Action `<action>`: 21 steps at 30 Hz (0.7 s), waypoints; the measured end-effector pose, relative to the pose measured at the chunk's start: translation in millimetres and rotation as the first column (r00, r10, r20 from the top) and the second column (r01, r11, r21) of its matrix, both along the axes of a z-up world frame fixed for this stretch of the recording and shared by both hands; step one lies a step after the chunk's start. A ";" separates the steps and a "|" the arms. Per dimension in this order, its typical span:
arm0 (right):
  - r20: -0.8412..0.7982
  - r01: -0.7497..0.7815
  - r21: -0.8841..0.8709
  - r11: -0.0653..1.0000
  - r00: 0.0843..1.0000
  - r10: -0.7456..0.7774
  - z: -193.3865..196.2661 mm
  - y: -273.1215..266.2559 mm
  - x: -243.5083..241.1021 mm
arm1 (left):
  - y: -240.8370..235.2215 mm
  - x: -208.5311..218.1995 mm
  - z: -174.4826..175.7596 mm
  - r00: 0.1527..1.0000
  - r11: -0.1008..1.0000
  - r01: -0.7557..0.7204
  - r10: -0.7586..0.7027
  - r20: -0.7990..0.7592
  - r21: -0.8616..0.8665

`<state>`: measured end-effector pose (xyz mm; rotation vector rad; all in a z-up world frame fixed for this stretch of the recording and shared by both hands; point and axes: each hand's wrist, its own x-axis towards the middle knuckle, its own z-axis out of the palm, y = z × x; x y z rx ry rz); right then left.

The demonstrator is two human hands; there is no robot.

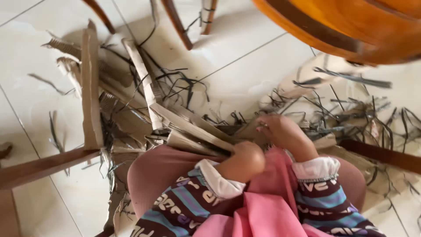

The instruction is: The person sits on the floor and untangles a black wire by hand. They pull and separate the strands to remove knots and organize the wire.

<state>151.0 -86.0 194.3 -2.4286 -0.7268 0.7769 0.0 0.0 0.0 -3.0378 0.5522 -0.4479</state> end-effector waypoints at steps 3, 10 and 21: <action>0.126 0.035 -0.124 0.992 0.992 -0.019 -33.5 14.2 -2.1 | 21.0 13.8 -0.6 0.987 0.987 -0.132 0.123 -0.102 -0.088; 0.424 -0.073 -0.082 0.994 0.900 0.101 -91.0 102.9 17.2 | 97.6 39.2 21.3 0.793 0.787 -0.533 0.338 -0.507 -0.310; 0.152 -0.259 -0.208 0.943 0.944 0.293 -86.3 315.9 51.2 | 178.7 85.5 93.8 0.381 0.331 -0.875 0.020 -0.924 -0.354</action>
